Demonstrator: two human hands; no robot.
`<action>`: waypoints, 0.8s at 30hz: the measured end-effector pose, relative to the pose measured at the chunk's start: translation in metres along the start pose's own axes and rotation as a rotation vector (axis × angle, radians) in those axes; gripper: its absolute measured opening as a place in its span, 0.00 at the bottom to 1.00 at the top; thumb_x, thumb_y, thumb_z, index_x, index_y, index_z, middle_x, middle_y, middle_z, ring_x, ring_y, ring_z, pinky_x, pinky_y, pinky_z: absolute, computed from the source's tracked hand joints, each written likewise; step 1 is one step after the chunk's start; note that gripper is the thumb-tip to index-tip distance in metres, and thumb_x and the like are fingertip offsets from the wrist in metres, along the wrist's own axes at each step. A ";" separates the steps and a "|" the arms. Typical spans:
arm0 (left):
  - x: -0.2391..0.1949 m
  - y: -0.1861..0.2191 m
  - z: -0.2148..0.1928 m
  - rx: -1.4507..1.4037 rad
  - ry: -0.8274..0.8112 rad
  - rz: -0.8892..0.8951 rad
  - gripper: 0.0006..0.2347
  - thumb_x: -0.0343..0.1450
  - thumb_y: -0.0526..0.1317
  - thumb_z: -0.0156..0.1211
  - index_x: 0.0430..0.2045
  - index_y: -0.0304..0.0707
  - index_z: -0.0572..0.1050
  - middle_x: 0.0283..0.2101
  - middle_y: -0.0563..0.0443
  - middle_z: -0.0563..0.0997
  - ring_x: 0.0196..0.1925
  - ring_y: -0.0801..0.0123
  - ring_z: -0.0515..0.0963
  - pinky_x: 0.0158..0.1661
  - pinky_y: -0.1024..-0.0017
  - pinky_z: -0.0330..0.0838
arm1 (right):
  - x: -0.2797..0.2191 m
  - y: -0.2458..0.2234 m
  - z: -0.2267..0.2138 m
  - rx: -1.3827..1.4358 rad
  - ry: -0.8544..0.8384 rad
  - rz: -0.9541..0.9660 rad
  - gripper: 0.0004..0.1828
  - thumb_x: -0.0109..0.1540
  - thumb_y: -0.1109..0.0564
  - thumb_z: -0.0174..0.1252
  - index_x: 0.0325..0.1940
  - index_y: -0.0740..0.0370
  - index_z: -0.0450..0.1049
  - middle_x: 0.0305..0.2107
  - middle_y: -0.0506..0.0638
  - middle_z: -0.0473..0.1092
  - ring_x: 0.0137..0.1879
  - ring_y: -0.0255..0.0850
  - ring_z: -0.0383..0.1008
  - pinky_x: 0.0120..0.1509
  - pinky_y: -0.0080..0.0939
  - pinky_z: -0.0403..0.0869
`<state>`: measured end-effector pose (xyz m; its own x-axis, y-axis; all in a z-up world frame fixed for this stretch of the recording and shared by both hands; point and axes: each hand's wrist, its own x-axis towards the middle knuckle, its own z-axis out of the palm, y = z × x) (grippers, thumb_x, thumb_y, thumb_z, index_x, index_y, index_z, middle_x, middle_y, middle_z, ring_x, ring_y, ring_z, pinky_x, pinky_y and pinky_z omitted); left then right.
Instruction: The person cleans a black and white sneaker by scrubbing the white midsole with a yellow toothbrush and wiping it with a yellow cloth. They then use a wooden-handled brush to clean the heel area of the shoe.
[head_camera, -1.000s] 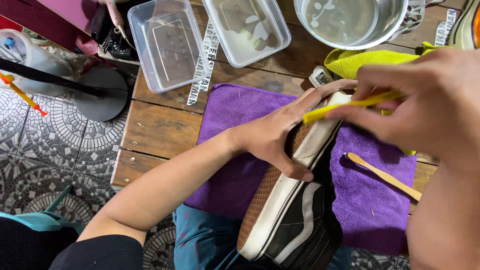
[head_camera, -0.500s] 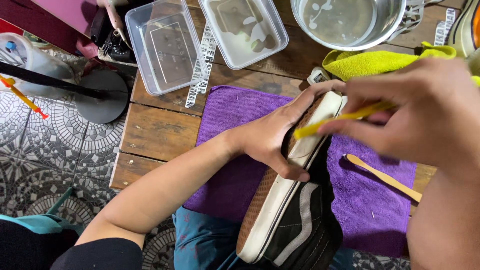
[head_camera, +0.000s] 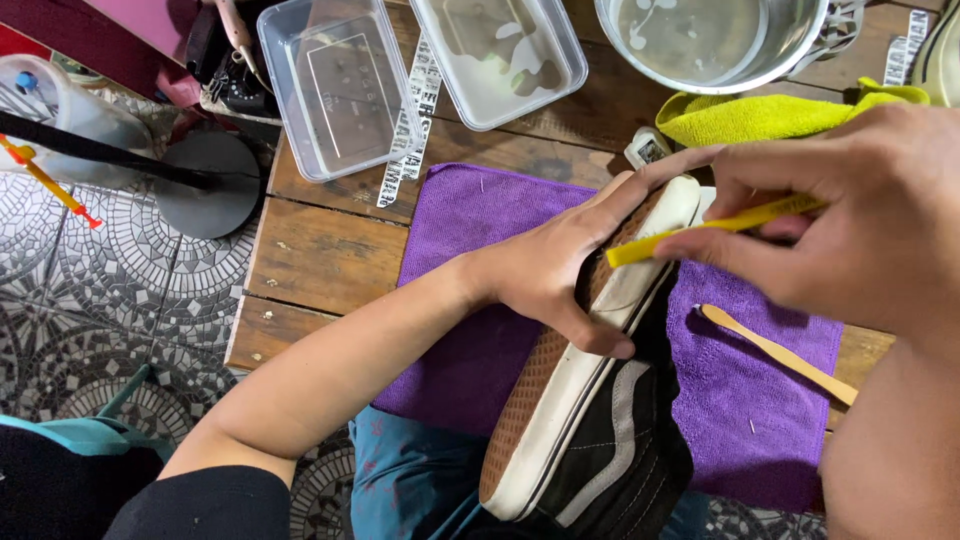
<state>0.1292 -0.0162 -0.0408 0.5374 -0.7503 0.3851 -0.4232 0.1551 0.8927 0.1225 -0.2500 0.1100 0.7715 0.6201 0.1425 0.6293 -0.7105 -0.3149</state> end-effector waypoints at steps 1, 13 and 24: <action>0.000 0.003 0.000 -0.028 -0.004 -0.005 0.61 0.67 0.50 0.89 0.89 0.45 0.40 0.94 0.46 0.45 1.00 0.52 0.50 1.00 0.50 0.45 | -0.005 -0.001 0.005 -0.077 -0.030 -0.004 0.29 0.59 0.26 0.79 0.22 0.44 0.76 0.07 0.40 0.57 0.19 0.38 0.56 0.29 0.43 0.58; 0.005 0.009 -0.003 -0.058 -0.013 -0.035 0.62 0.65 0.46 0.90 0.89 0.45 0.40 0.94 0.48 0.46 0.99 0.53 0.50 0.99 0.52 0.44 | -0.006 0.016 0.004 -0.164 -0.059 0.028 0.33 0.61 0.21 0.76 0.20 0.42 0.71 0.07 0.40 0.57 0.19 0.40 0.59 0.32 0.46 0.59; 0.005 0.006 -0.002 -0.065 -0.013 -0.009 0.62 0.65 0.47 0.90 0.89 0.48 0.40 0.95 0.50 0.45 1.00 0.53 0.52 1.00 0.50 0.47 | -0.005 0.009 0.007 -0.190 -0.045 -0.044 0.38 0.64 0.21 0.75 0.17 0.43 0.67 0.07 0.41 0.58 0.19 0.42 0.59 0.30 0.49 0.59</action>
<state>0.1310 -0.0172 -0.0336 0.5315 -0.7599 0.3742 -0.3701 0.1890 0.9095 0.1233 -0.2570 0.1002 0.7405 0.6633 0.1085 0.6721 -0.7297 -0.1259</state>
